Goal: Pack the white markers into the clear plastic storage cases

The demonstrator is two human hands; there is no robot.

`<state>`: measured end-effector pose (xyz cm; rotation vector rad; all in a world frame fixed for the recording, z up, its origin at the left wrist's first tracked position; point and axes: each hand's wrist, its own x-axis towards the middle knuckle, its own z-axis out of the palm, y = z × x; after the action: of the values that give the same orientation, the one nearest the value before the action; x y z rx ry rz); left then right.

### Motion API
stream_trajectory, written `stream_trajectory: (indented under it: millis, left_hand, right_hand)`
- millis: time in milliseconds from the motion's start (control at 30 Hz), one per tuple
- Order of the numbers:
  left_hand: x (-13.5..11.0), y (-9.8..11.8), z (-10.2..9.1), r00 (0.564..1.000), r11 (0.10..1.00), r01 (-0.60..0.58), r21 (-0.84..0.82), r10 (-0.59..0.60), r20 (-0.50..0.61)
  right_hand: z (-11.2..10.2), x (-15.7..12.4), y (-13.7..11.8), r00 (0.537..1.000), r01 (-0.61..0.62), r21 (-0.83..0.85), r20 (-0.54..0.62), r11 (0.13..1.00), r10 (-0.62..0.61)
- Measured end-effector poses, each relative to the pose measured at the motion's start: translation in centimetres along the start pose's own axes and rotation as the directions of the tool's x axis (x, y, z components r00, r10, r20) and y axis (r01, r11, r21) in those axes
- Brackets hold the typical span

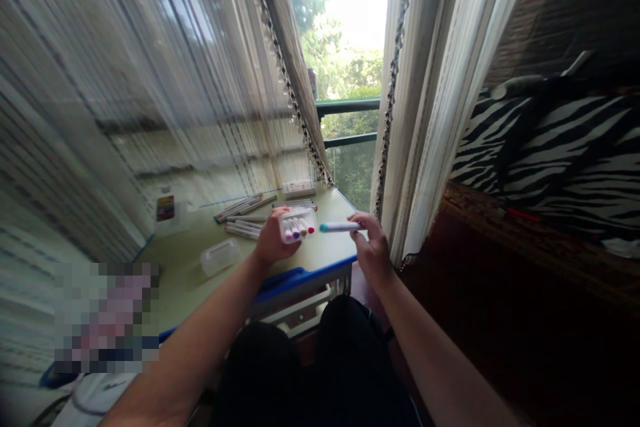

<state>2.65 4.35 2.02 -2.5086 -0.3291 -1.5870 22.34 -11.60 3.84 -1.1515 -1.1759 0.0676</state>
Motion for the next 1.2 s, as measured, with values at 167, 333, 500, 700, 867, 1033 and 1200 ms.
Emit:
stream_trajectory:
  millis: [167,333,500,700,867,1033,1200]
  left_hand:
    - [-0.3,0.3,-0.1,1.0,0.999,-0.031,0.028,0.031,0.007]
    - [-0.7,0.3,-0.1,1.0,1.0,-0.004,-0.022,0.004,0.007]
    - [-1.0,0.5,0.0,0.999,0.999,0.022,0.028,-0.023,0.035]
    - [-1.0,1.0,0.1,0.994,0.999,-0.011,0.051,0.006,0.107]
    - [-1.1,0.5,0.1,0.996,0.998,0.015,0.057,-0.02,0.089]
    - [-1.2,0.3,0.1,0.999,0.999,0.007,0.042,-0.009,0.044]
    - [-1.4,0.3,0.3,0.998,0.997,0.026,0.071,-0.03,0.053]
  right_hand:
    - [0.5,0.2,-1.1,1.0,-0.003,0.135,-0.003,0.991,0.004]
    - [1.9,0.3,-2.2,0.992,0.122,0.011,0.043,0.993,-0.122]
    - [3.5,0.3,-1.8,0.962,0.189,-0.009,0.202,0.982,-0.183]
    - [5.1,0.5,-0.9,0.946,0.212,-0.06,0.264,0.975,-0.19]
    - [5.6,1.2,-0.5,0.953,0.12,-0.11,0.293,0.987,-0.083]
    - [5.3,1.6,-0.8,0.932,0.138,-0.198,0.359,0.971,-0.059]
    - [5.1,0.9,-1.3,0.932,0.134,-0.296,0.361,0.946,-0.019]
